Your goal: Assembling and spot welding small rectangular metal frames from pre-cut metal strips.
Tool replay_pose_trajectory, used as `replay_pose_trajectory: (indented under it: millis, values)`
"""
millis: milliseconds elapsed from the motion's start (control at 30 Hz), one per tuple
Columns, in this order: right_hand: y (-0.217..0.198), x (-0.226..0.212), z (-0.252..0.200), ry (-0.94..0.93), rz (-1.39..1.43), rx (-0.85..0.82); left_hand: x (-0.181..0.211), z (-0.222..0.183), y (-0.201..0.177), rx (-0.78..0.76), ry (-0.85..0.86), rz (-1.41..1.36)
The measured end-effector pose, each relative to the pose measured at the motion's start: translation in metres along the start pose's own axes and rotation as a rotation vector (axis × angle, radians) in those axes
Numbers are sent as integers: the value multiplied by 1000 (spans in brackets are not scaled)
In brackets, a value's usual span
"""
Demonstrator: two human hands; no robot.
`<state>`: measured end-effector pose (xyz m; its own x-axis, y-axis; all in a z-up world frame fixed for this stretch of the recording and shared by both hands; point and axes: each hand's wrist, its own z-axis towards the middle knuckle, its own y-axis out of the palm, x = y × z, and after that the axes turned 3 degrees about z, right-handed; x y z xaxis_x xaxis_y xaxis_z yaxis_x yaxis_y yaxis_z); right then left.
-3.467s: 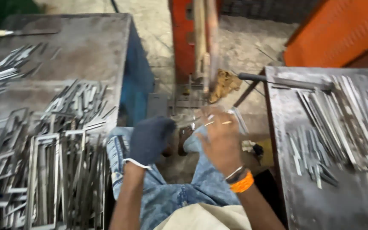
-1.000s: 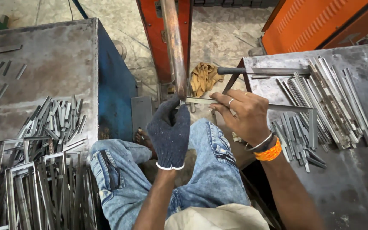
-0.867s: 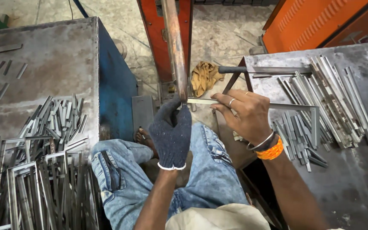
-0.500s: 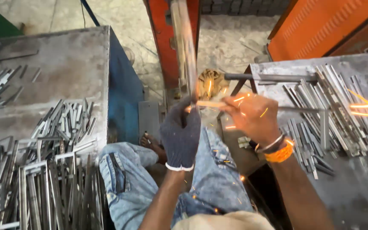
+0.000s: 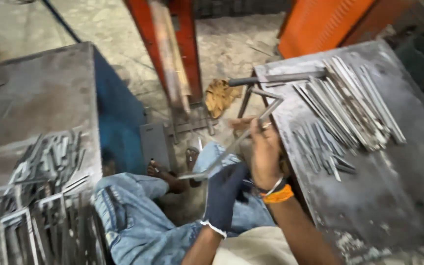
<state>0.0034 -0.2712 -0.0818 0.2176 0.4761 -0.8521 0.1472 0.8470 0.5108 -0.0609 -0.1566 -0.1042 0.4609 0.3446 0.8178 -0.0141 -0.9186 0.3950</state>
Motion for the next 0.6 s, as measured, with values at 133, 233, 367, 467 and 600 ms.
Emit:
replay_pose_trajectory:
  millis: [133, 233, 367, 467, 600]
  values:
    - [-23, 27, -29, 256, 108, 161, -29, 36, -12, 29, 176, -145]
    - [-68, 49, -46, 193, -234, 21, -5, 38, -14, 285, 275, -74]
    - [-146, 46, -39, 248, -929, -195, 4, 40, -27, 259, 332, -250]
    - [-220, 39, 12, 164, -1267, 142, 6, 39, -28, 322, 357, -222]
    - [-318, 44, 111, -57, -1493, 352, 10, 32, -21, 350, 324, -245]
